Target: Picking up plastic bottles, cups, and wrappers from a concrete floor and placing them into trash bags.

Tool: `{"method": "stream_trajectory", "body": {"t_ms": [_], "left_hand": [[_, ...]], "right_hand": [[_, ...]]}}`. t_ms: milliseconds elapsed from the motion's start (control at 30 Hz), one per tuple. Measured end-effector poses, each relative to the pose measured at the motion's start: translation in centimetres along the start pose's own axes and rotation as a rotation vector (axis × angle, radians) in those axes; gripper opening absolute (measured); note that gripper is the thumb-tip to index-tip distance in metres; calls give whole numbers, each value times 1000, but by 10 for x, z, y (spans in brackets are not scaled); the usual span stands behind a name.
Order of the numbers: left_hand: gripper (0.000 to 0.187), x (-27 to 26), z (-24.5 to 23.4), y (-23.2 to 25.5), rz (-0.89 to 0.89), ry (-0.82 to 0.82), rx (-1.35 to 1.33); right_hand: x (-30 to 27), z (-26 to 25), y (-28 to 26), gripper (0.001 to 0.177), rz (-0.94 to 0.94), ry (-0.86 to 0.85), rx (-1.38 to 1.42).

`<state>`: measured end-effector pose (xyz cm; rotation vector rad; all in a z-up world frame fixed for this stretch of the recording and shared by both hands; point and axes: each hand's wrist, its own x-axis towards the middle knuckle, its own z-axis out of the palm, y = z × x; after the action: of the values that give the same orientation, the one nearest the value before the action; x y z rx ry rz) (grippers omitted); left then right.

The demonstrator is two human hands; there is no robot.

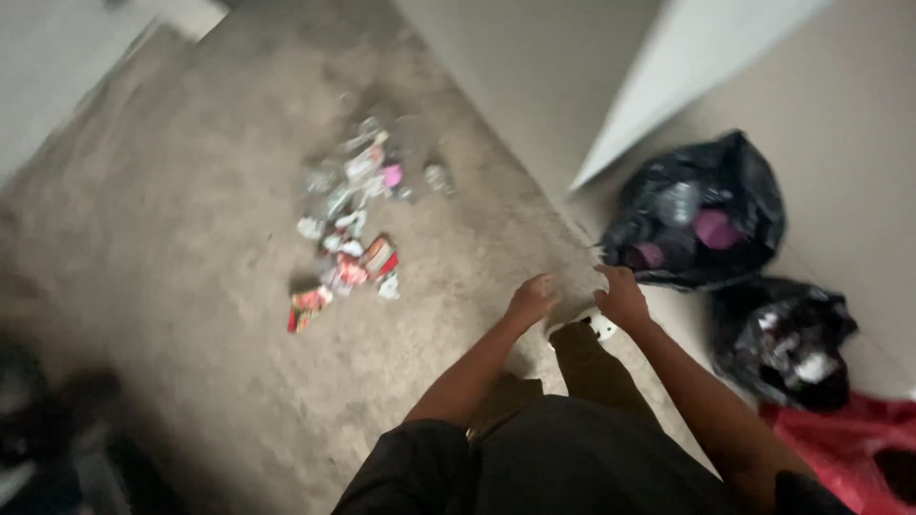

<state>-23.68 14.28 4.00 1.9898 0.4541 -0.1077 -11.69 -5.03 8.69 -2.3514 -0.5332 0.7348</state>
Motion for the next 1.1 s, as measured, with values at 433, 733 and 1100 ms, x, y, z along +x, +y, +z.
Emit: {"method": "stream_trajectory", "body": {"t_ms": [433, 733, 1100], "left_hand": [[53, -287, -166, -182, -494, 538, -163], [55, -440, -211, -240, -742, 767, -249], [57, -413, -237, -263, -759, 830, -351]], "right_hand": [[-57, 176, -142, 56, -483, -213, -165], [-89, 232, -231, 58, -483, -410, -196], [-29, 253, -249, 58, -372, -381, -242]]}}
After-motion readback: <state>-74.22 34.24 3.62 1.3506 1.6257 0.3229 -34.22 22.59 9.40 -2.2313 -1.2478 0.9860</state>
